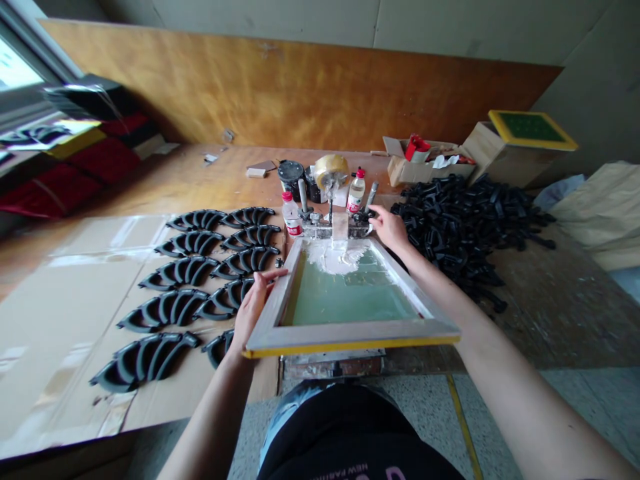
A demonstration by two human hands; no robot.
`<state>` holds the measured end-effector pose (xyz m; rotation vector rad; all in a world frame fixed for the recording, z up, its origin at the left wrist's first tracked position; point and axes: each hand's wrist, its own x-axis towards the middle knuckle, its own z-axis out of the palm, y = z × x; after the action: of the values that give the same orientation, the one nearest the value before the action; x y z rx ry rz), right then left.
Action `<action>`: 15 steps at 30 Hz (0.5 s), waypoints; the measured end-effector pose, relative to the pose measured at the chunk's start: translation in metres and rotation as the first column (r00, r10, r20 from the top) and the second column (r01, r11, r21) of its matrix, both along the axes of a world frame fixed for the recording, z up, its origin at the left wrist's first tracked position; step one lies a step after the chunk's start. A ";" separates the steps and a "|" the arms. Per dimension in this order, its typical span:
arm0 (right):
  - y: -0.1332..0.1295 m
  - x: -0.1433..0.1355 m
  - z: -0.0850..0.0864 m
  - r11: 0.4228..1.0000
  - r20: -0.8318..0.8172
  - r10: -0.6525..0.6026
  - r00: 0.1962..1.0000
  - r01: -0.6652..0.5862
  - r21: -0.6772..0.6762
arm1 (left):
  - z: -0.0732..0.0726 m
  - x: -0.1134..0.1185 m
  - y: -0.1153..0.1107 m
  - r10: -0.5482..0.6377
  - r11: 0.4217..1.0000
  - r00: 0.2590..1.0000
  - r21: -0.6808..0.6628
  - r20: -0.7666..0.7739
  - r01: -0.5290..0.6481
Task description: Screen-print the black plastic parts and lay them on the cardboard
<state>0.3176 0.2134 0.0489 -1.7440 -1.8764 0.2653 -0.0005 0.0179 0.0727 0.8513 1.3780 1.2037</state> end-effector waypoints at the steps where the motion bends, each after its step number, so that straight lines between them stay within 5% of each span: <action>1: -0.004 0.012 -0.007 0.997 -0.044 -0.071 0.996 0.070 -0.034 | 0.008 0.003 0.009 0.031 0.996 0.998 0.080 0.053 -0.036; 4: -0.034 0.028 -0.042 0.986 -0.118 -0.093 0.989 0.075 -0.148 | 0.026 0.015 0.038 0.015 0.965 0.985 0.257 0.172 -0.060; 7: -0.070 0.010 -0.076 0.953 -0.125 0.239 0.963 -0.257 -0.160 | 0.027 0.029 0.050 0.019 0.959 0.976 0.274 0.215 -0.079; 10: -0.100 -0.022 -0.087 0.901 0.001 0.415 0.910 -0.411 -0.142 | 0.003 0.048 0.035 0.081 0.983 0.966 0.140 0.245 -0.118; 13: -0.131 -0.058 -0.078 0.946 0.099 0.322 0.942 -0.317 -0.061 | -0.036 0.071 0.004 -0.045 0.971 0.952 -0.210 0.303 0.113; 15: -0.156 -0.081 -0.071 0.919 0.123 0.389 0.913 -0.393 0.015 | -0.058 0.080 -0.016 -0.064 0.919 0.920 -0.337 0.385 0.205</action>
<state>0.2366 0.0572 -0.0217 -1.3688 -2.2962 0.2778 0.0793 0.0015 0.0143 0.4170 1.1627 0.8957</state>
